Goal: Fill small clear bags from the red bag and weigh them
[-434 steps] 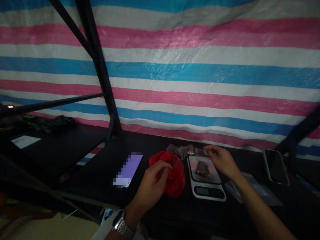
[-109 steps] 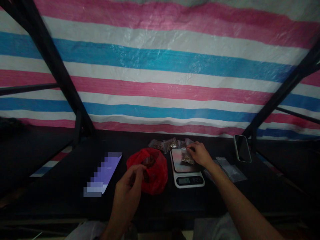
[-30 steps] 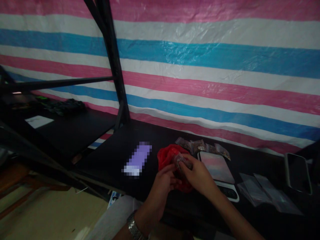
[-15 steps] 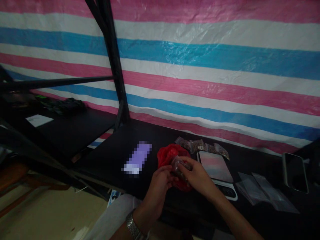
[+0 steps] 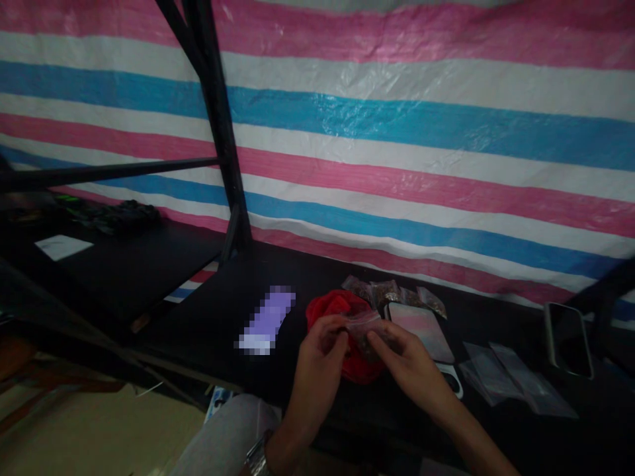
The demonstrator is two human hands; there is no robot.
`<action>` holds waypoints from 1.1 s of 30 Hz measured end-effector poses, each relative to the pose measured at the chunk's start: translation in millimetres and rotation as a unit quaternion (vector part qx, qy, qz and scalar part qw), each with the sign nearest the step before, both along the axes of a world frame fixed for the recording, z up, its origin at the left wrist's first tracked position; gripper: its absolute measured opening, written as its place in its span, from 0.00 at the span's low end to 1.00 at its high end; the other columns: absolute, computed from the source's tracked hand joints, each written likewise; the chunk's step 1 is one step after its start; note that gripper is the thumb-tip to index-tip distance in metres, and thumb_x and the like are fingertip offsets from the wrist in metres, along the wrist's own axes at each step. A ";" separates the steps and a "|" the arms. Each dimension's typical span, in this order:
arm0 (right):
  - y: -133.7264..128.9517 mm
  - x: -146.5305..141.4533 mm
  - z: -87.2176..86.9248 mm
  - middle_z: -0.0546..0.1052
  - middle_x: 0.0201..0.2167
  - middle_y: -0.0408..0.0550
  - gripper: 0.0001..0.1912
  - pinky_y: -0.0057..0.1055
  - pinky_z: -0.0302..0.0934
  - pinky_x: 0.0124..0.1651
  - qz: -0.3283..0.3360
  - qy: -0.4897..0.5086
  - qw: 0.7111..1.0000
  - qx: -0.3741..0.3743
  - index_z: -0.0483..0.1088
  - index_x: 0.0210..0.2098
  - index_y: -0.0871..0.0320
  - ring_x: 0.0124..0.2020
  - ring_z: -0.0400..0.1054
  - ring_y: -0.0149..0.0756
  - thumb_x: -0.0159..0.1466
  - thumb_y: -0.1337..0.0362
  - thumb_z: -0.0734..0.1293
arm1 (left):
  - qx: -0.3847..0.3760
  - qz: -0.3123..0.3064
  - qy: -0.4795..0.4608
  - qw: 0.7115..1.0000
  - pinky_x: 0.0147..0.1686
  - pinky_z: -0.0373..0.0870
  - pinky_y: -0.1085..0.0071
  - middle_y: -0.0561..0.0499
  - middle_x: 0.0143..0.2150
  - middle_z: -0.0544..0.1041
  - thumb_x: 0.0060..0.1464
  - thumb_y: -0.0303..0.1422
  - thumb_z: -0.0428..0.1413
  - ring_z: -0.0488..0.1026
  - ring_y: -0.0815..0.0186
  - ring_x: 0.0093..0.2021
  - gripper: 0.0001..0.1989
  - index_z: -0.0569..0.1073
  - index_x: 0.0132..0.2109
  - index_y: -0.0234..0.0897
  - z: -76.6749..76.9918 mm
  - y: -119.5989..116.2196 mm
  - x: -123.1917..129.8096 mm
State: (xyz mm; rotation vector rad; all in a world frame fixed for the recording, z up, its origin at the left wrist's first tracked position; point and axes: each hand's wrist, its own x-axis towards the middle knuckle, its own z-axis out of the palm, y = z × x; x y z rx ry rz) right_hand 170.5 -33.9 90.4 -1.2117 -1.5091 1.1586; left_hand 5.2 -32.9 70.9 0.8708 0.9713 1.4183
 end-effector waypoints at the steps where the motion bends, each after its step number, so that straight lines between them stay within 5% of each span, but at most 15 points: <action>1: -3.7 -0.4 3.4 0.84 0.45 0.49 0.19 0.41 0.69 0.57 0.009 0.023 1.000 -0.001 0.79 0.43 0.52 0.46 0.78 0.45 0.67 0.44 0.71 | 0.010 0.004 -0.011 1.000 0.42 0.75 0.69 0.49 0.40 0.83 0.49 0.33 0.66 0.79 0.63 0.39 0.14 0.79 0.45 0.38 0.7 0.4 1.7; 6: -12.0 -2.8 10.7 0.83 0.46 0.48 0.20 0.39 0.67 0.59 0.012 0.076 0.997 0.004 0.79 0.46 0.51 0.47 0.77 0.41 0.66 0.43 0.72 | 0.032 -0.042 0.027 0.998 0.40 0.76 0.69 0.48 0.37 0.83 0.53 0.44 0.68 0.79 0.62 0.38 0.15 0.81 0.39 0.36 3.4 1.3 5.5; 13: -5.7 4.7 8.0 0.78 0.30 0.46 0.25 0.32 0.66 0.37 -0.128 0.065 0.986 0.079 0.76 0.35 0.55 0.33 0.71 0.39 0.61 0.39 0.73 | 0.088 -0.040 0.094 0.991 0.38 0.76 0.70 0.50 0.35 0.83 0.55 0.47 0.65 0.79 0.63 0.35 0.16 0.82 0.38 0.38 9.6 1.0 8.7; 18: -7.1 7.5 9.0 0.78 0.29 0.47 0.25 0.33 0.66 0.36 -0.149 -0.004 0.981 0.126 0.76 0.35 0.56 0.32 0.70 0.40 0.65 0.39 0.69 | 0.138 -0.097 0.181 0.969 0.39 0.75 0.69 0.48 0.37 0.84 0.57 0.44 0.63 0.79 0.62 0.37 0.14 0.83 0.40 0.38 24.3 13.5 14.1; 23: -4.5 11.5 10.6 0.81 0.34 0.49 0.23 0.34 0.69 0.41 -0.150 0.029 0.981 0.118 0.78 0.40 0.56 0.36 0.73 0.42 0.64 0.42 0.72 | 0.159 -0.114 0.180 0.964 0.34 0.73 0.71 0.49 0.33 0.82 0.59 0.44 0.61 0.77 0.63 0.33 0.14 0.81 0.38 0.37 38.3 29.6 21.1; 33: -7.1 13.1 14.9 0.78 0.29 0.44 0.17 0.30 0.65 0.38 -0.148 0.032 0.983 0.101 0.76 0.34 0.55 0.33 0.69 0.37 0.63 0.46 0.74 | 0.164 -0.147 0.169 0.961 0.41 0.75 0.71 0.48 0.40 0.85 0.60 0.40 0.62 0.80 0.63 0.39 0.10 0.84 0.41 0.39 20.8 27.2 14.8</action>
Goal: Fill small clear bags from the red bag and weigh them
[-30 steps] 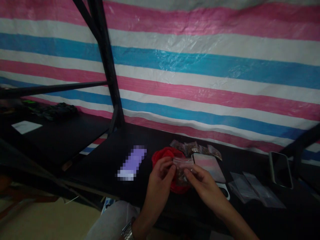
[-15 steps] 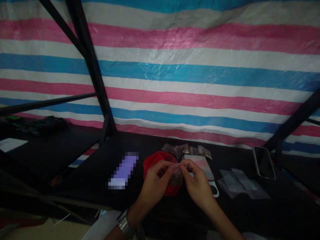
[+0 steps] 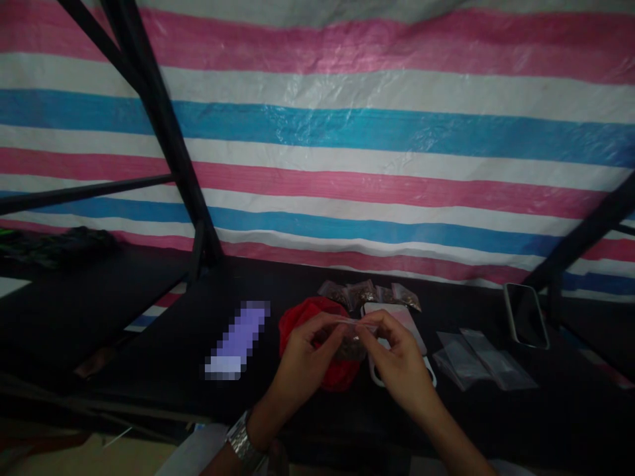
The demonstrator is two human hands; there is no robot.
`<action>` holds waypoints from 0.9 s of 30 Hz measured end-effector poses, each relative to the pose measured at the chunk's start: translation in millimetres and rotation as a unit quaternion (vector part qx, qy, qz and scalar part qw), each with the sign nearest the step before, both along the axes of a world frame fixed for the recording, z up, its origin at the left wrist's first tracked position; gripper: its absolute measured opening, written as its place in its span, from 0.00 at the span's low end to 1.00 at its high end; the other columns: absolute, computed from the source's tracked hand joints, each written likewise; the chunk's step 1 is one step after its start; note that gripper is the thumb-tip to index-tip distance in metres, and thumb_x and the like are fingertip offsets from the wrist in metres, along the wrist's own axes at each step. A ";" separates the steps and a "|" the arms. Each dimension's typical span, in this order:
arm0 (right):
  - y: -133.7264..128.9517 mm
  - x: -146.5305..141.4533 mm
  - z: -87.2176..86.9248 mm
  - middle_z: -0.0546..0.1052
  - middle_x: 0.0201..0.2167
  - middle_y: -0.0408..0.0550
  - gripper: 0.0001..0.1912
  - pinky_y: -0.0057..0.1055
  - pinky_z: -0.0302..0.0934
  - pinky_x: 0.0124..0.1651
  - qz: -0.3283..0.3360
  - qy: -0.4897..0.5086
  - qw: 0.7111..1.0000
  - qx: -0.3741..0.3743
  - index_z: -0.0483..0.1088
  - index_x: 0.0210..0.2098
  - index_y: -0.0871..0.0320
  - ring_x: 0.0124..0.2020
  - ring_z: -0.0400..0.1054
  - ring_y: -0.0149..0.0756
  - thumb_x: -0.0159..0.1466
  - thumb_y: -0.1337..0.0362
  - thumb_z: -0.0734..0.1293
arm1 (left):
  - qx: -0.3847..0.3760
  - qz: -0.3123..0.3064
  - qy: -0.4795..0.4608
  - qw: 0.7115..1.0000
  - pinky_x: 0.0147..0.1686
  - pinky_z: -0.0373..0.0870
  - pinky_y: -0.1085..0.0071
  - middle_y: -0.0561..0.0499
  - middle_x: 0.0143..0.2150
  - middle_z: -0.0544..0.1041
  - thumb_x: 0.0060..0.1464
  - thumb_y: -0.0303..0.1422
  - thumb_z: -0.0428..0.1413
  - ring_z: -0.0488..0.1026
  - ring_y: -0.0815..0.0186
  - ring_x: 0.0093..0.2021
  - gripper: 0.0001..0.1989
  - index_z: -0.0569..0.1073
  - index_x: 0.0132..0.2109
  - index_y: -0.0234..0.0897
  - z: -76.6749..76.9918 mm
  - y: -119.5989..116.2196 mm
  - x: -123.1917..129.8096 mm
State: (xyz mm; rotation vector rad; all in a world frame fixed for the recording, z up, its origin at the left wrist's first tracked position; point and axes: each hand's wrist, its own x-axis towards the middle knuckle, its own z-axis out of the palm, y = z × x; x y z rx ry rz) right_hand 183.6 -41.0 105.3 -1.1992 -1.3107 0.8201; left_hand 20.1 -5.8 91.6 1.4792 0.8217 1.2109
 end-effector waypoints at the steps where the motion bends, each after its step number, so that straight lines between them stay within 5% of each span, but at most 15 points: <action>1: 0.3 0.1 -0.8 0.78 0.30 0.45 0.18 0.31 0.66 0.38 0.008 0.011 1.000 -0.015 0.77 0.35 0.55 0.34 0.70 0.38 0.62 0.45 0.74 | -0.006 0.003 0.000 1.000 0.41 0.75 0.71 0.48 0.41 0.85 0.61 0.40 0.62 0.80 0.63 0.40 0.11 0.84 0.41 0.40 -1.1 -1.1 -1.8; 9: 2.4 0.3 -4.8 0.81 0.32 0.47 0.23 0.33 0.67 0.42 0.007 0.087 0.995 -0.050 0.79 0.34 0.55 0.36 0.73 0.39 0.57 0.41 0.78 | -0.090 0.024 -0.086 0.992 0.36 0.79 0.72 0.50 0.34 0.84 0.53 0.45 0.68 0.81 0.64 0.33 0.15 0.84 0.36 0.37 -3.7 -5.0 -7.1; 17: 0.6 -9.1 -11.6 0.79 0.32 0.45 0.24 0.35 0.68 0.43 0.063 0.097 0.991 -0.067 0.78 0.40 0.54 0.35 0.73 0.39 0.60 0.40 0.75 | -0.088 0.011 -0.105 0.990 0.38 0.79 0.73 0.50 0.35 0.85 0.53 0.47 0.68 0.81 0.64 0.36 0.16 0.84 0.37 0.37 -5.1 -6.4 -7.6; 21: 0.4 -12.8 -14.3 0.77 0.29 0.42 0.24 0.30 0.65 0.38 0.031 0.096 0.994 -0.043 0.76 0.36 0.54 0.32 0.69 0.36 0.60 0.40 0.75 | -0.080 -0.002 -0.095 0.992 0.40 0.80 0.71 0.48 0.37 0.85 0.55 0.46 0.67 0.82 0.63 0.37 0.15 0.84 0.39 0.37 -6.4 -7.3 -6.2; 27: -1.4 -15.0 -10.0 0.78 0.32 0.44 0.23 0.33 0.68 0.42 0.040 0.095 0.994 -0.046 0.77 0.38 0.55 0.36 0.72 0.38 0.61 0.41 0.75 | -0.082 0.013 -0.094 0.992 0.39 0.80 0.70 0.48 0.36 0.85 0.55 0.45 0.66 0.81 0.63 0.36 0.14 0.83 0.37 0.37 -3.6 -8.2 -5.1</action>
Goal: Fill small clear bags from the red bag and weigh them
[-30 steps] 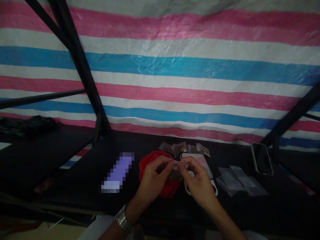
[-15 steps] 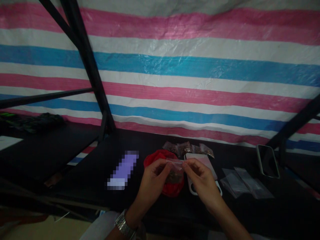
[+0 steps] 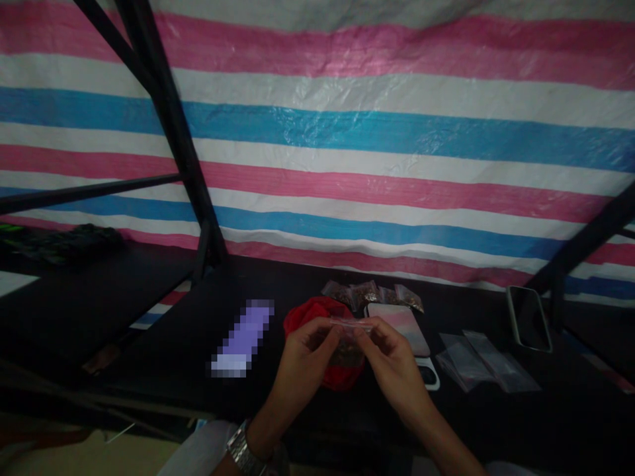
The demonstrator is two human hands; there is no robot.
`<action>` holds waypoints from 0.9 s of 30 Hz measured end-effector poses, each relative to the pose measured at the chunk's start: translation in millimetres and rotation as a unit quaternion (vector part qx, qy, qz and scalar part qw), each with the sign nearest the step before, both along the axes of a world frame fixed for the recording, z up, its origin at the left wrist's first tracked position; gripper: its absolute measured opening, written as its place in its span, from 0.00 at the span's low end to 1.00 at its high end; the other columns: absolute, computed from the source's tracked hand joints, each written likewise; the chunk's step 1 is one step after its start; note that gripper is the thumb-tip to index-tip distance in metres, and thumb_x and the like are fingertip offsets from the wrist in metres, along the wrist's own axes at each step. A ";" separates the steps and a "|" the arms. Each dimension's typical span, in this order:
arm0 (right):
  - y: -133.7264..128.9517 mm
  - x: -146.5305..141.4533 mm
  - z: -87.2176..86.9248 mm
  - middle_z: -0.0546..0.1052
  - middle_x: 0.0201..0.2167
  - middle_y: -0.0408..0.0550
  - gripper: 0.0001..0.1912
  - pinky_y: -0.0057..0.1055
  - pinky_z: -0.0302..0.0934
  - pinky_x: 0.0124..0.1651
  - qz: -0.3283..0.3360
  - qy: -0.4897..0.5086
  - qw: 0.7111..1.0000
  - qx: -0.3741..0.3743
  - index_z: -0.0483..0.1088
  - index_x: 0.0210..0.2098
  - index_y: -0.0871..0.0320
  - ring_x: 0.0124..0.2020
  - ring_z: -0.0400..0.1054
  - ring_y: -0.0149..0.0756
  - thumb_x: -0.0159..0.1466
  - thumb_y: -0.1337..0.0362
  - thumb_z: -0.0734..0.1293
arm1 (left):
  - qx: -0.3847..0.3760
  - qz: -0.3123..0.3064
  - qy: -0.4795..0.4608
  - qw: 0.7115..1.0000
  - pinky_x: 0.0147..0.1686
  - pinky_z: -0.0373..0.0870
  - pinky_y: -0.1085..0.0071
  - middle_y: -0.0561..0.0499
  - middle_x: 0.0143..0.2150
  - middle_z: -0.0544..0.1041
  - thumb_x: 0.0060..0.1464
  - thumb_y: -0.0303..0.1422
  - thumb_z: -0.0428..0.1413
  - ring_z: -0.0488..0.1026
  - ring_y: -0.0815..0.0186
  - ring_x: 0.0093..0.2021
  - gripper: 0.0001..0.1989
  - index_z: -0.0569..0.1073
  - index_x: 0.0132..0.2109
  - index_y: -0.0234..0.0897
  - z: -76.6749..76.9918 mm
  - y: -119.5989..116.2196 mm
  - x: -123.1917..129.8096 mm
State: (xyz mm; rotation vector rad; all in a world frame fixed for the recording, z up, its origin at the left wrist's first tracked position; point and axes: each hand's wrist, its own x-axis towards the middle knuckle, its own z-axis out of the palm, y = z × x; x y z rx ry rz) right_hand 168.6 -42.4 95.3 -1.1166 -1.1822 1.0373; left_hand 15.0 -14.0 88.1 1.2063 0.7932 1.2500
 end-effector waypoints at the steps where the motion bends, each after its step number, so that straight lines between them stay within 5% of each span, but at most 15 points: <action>1: -0.2 0.1 0.1 0.78 0.31 0.44 0.22 0.33 0.68 0.41 -0.002 -0.005 1.000 -0.001 0.77 0.37 0.55 0.35 0.71 0.38 0.61 0.41 0.75 | 0.000 0.000 0.001 1.000 0.40 0.80 0.69 0.48 0.36 0.85 0.55 0.45 0.67 0.82 0.62 0.36 0.14 0.83 0.37 0.37 0.5 -0.2 0.0; 9: -0.8 1.3 -0.7 0.77 0.29 0.43 0.22 0.30 0.66 0.37 -0.033 -0.003 0.999 0.015 0.75 0.34 0.54 0.33 0.71 0.37 0.60 0.42 0.76 | 0.002 -0.016 0.008 1.000 0.42 0.79 0.68 0.47 0.38 0.86 0.56 0.44 0.67 0.82 0.61 0.39 0.14 0.84 0.39 0.37 -2.7 -1.2 0.3; 15: -3.0 -2.7 -0.2 0.81 0.35 0.46 0.17 0.32 0.69 0.43 0.023 -0.022 0.999 0.026 0.77 0.39 0.54 0.38 0.74 0.40 0.65 0.46 0.74 | 0.008 -0.009 0.024 1.000 0.36 0.74 0.74 0.50 0.34 0.83 0.56 0.42 0.66 0.78 0.65 0.35 0.12 0.83 0.37 0.37 -5.4 -2.9 1.0; 21: -4.0 -2.4 -0.5 0.78 0.29 0.45 0.19 0.30 0.66 0.36 -0.012 -0.036 0.999 0.039 0.77 0.33 0.55 0.32 0.71 0.37 0.63 0.44 0.75 | 0.033 -0.023 0.080 0.996 0.34 0.71 0.72 0.50 0.29 0.79 0.56 0.41 0.64 0.75 0.65 0.31 0.13 0.81 0.31 0.36 2.4 -4.8 -2.4; 27: -4.3 -8.5 -0.3 0.83 0.35 0.47 0.19 0.33 0.70 0.40 0.056 -0.014 0.998 -0.010 0.80 0.39 0.54 0.36 0.76 0.40 0.63 0.44 0.74 | 0.037 0.042 0.106 0.993 0.30 0.69 0.71 0.51 0.25 0.78 0.52 0.38 0.63 0.73 0.65 0.28 0.11 0.80 0.27 0.37 2.1 -1.4 -7.9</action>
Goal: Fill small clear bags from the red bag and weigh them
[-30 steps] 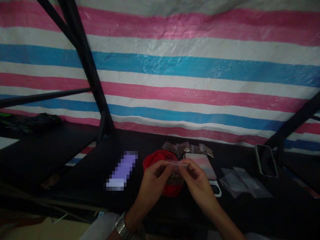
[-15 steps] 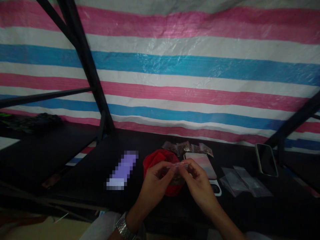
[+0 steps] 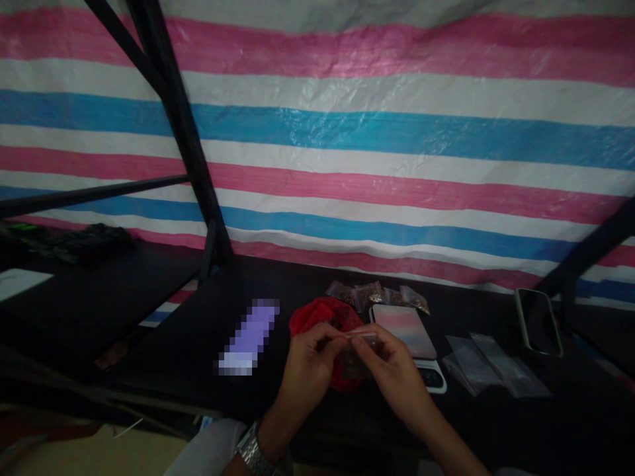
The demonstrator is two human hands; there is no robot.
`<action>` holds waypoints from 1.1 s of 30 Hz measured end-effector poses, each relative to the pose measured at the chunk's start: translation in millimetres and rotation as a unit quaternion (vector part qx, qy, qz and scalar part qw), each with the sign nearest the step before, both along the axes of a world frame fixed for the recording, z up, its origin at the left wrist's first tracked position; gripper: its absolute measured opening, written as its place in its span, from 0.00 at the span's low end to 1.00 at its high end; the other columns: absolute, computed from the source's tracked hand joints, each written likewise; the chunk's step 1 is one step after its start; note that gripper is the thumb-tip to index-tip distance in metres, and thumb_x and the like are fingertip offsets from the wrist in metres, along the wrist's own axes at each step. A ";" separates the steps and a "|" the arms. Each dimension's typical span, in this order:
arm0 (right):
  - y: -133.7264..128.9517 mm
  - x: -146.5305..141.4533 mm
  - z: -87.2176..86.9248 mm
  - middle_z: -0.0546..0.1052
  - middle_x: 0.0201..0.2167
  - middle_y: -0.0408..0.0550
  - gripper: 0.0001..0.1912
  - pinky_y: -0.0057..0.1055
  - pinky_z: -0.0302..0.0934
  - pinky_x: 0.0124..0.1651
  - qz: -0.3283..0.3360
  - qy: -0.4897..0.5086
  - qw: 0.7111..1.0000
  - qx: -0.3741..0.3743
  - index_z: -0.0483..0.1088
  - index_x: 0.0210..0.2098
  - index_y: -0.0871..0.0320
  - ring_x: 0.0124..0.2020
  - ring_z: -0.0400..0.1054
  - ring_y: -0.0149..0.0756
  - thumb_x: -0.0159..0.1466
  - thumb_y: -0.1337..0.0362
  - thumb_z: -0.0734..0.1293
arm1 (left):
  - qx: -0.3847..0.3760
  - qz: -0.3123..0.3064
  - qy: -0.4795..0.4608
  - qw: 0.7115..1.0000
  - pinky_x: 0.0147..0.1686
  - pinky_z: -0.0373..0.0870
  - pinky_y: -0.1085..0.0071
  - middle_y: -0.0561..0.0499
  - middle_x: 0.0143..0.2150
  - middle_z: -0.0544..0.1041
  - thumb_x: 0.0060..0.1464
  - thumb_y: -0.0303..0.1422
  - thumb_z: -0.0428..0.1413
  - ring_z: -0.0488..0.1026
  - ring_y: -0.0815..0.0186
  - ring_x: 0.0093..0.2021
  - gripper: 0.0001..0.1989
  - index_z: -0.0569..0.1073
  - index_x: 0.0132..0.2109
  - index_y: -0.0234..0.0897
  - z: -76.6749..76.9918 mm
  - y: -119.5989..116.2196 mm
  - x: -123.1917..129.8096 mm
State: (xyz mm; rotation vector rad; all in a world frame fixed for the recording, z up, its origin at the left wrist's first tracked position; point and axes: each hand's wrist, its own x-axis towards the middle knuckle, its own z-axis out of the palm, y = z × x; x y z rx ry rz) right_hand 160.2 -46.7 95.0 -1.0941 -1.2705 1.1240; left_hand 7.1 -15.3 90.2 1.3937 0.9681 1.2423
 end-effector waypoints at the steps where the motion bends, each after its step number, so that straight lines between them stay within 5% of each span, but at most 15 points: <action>1: 0.5 0.4 0.6 0.83 0.35 0.47 0.20 0.35 0.71 0.41 0.010 0.003 1.000 -0.007 0.80 0.40 0.54 0.37 0.77 0.40 0.64 0.43 0.74 | -0.001 0.007 0.001 1.000 0.30 0.69 0.71 0.51 0.25 0.78 0.52 0.39 0.63 0.73 0.64 0.28 0.11 0.80 0.27 0.37 -1.2 0.9 0.4; 4: 5.7 14.5 4.3 0.83 0.34 0.48 0.22 0.36 0.71 0.41 -0.031 -0.025 0.999 0.002 0.80 0.37 0.55 0.37 0.78 0.43 0.62 0.41 0.74 | -0.002 0.029 -0.022 0.999 0.34 0.73 0.69 0.49 0.30 0.82 0.55 0.45 0.62 0.76 0.62 0.32 0.15 0.82 0.32 0.37 -3.7 3.7 3.4; 9: 30.4 81.3 3.8 0.84 0.31 0.50 0.30 0.37 0.70 0.32 -0.215 -0.113 0.970 0.013 0.76 0.43 0.55 0.31 0.78 0.46 0.55 0.36 0.75 | -0.049 0.093 -0.050 0.993 0.38 0.74 0.66 0.45 0.40 0.84 0.58 0.57 0.57 0.75 0.63 0.33 0.31 0.80 0.54 0.35 -2.8 8.0 2.0; 13: 53.1 128.9 -8.9 0.84 0.31 0.52 0.26 0.44 0.72 0.38 -0.239 -0.220 0.946 -0.017 0.76 0.40 0.56 0.33 0.79 0.50 0.53 0.41 0.75 | -0.072 0.109 -0.040 0.991 0.40 0.72 0.65 0.47 0.37 0.82 0.58 0.57 0.56 0.75 0.62 0.34 0.33 0.79 0.53 0.32 -4.0 11.0 -4.3; 17: 61.4 158.6 -14.6 0.85 0.44 0.57 0.19 0.51 0.66 0.59 -0.285 -0.290 0.914 -0.001 0.80 0.39 0.54 0.52 0.77 0.55 0.51 0.51 0.77 | -0.078 0.116 -0.030 0.990 0.38 0.71 0.65 0.46 0.38 0.81 0.58 0.57 0.55 0.74 0.62 0.33 0.31 0.78 0.51 0.32 -4.6 10.7 -4.6; 20: 53.9 177.5 -11.6 0.84 0.49 0.58 0.18 0.52 0.65 0.60 -0.296 -0.312 0.903 -0.002 0.81 0.43 0.54 0.53 0.77 0.55 0.57 0.51 0.74 | -0.071 0.113 -0.018 0.991 0.36 0.71 0.66 0.47 0.37 0.80 0.58 0.57 0.54 0.74 0.62 0.33 0.29 0.78 0.46 0.34 -2.7 8.8 -2.9; 33: 31.3 181.5 -0.5 0.86 0.45 0.57 0.17 0.46 0.70 0.55 -0.281 -0.340 0.897 -0.012 0.82 0.41 0.56 0.48 0.80 0.52 0.61 0.54 0.67 | -0.019 0.097 0.011 0.995 0.34 0.67 0.68 0.51 0.30 0.74 0.63 0.50 0.51 0.70 0.63 0.31 0.22 0.79 0.39 0.36 -2.1 6.2 -1.7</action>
